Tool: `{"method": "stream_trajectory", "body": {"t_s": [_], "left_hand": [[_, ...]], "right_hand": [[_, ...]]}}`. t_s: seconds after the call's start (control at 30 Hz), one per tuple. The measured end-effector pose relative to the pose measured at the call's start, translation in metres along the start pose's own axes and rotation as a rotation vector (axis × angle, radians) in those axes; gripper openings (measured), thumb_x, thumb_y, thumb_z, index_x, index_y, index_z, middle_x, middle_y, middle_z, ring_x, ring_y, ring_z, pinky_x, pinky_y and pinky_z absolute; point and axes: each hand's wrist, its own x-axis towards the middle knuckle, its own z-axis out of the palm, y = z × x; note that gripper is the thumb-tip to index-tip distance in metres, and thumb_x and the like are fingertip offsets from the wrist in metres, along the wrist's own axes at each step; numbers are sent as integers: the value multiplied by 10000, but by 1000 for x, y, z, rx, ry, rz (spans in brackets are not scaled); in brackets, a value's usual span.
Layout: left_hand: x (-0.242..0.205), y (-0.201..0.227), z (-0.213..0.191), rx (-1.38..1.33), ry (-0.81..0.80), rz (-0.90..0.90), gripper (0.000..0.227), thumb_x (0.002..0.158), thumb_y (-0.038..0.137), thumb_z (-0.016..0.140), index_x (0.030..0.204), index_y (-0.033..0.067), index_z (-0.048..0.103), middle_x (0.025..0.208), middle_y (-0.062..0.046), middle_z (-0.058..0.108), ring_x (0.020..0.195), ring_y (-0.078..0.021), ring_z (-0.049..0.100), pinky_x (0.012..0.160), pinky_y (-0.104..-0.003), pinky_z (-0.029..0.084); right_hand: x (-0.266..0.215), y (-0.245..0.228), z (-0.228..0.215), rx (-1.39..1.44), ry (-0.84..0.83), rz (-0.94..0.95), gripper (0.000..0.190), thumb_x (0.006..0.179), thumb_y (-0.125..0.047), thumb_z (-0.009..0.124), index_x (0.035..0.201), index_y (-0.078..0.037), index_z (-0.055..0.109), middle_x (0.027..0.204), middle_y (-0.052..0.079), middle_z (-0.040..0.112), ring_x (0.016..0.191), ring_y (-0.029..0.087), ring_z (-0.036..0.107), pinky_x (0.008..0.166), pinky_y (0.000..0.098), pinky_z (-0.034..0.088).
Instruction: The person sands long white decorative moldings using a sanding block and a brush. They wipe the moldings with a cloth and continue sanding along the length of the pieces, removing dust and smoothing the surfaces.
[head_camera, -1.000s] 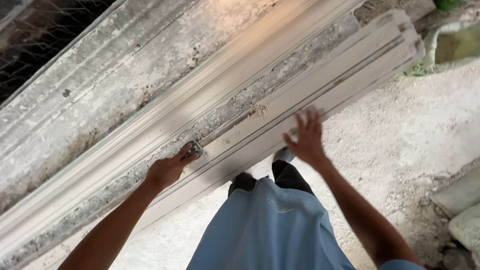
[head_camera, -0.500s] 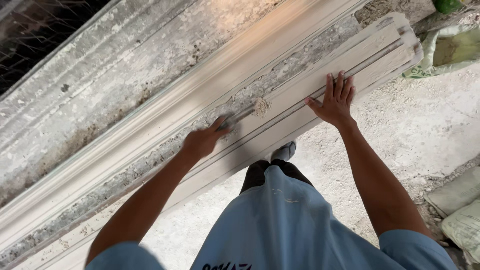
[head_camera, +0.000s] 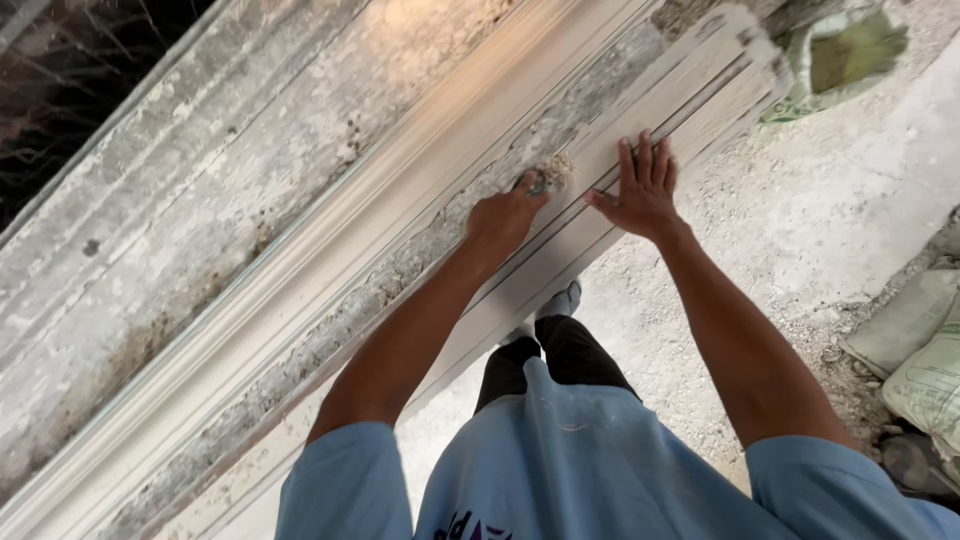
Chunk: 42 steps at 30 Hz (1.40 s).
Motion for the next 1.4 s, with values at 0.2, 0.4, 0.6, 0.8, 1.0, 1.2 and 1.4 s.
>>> {"method": "stream_trajectory", "body": {"t_s": [0.2, 0.4, 0.6, 0.8, 1.0, 1.2, 1.4], "left_hand": [[-118, -35, -26, -34, -208, -82, 647, 905, 5, 563, 1433, 378, 543, 1665, -51, 315, 670, -269, 723, 527, -413, 589], [-74, -25, -15, -69, -241, -109, 643, 917, 27, 553, 1447, 392, 528, 1678, -29, 296, 723, -293, 730, 567, -429, 597], [36, 14, 1, -34, -38, 18, 506, 959, 99, 507, 1404, 325, 588, 1606, -121, 425, 946, -326, 744, 737, -473, 607], [-98, -32, -31, -34, -254, -118, 633, 918, 38, 528, 1457, 369, 515, 1657, -35, 332, 770, -316, 743, 614, -450, 614], [-86, -20, -50, -28, -304, -169, 650, 893, 54, 594, 1453, 372, 509, 1670, -32, 295, 750, -324, 738, 618, -453, 611], [80, 31, -28, -35, -128, -64, 596, 916, 34, 590, 1425, 344, 570, 1647, -55, 384, 937, -283, 746, 690, -455, 603], [93, 44, -32, -13, -128, -110, 692, 874, 38, 567, 1455, 409, 513, 1651, 13, 323, 908, -275, 738, 599, -424, 598]], "right_hand": [[-5, 0, 7, 22, 27, 7, 1143, 895, -793, 483, 1670, -79, 41, 1712, 256, -137, 1536, 441, -267, 1220, 638, -126], [-2, 1, 3, 18, 13, 27, 1134, 896, -797, 474, 1666, -80, 50, 1712, 254, -136, 1531, 439, -266, 1214, 633, -132], [-1, -1, 1, 8, 1, 36, 1156, 841, -818, 480, 1657, -123, 47, 1706, 217, -134, 1515, 440, -258, 1198, 618, -122], [-3, 7, 16, 20, 50, 1, 1121, 888, -799, 467, 1659, -80, 87, 1707, 261, -105, 1529, 467, -243, 1201, 645, -119], [8, 21, 29, 27, 96, -70, 1093, 934, -770, 464, 1666, -47, 94, 1704, 298, -104, 1512, 519, -237, 1164, 708, -112], [-2, 12, 26, -27, 207, -99, 1069, 928, -715, 562, 1653, -62, 125, 1701, 293, -33, 1538, 556, -113, 1183, 741, -7], [-4, 35, -27, 194, -48, -192, 1046, 893, -592, 610, 1638, -75, 90, 1683, 297, -12, 1510, 586, -91, 1165, 733, 55]]}}
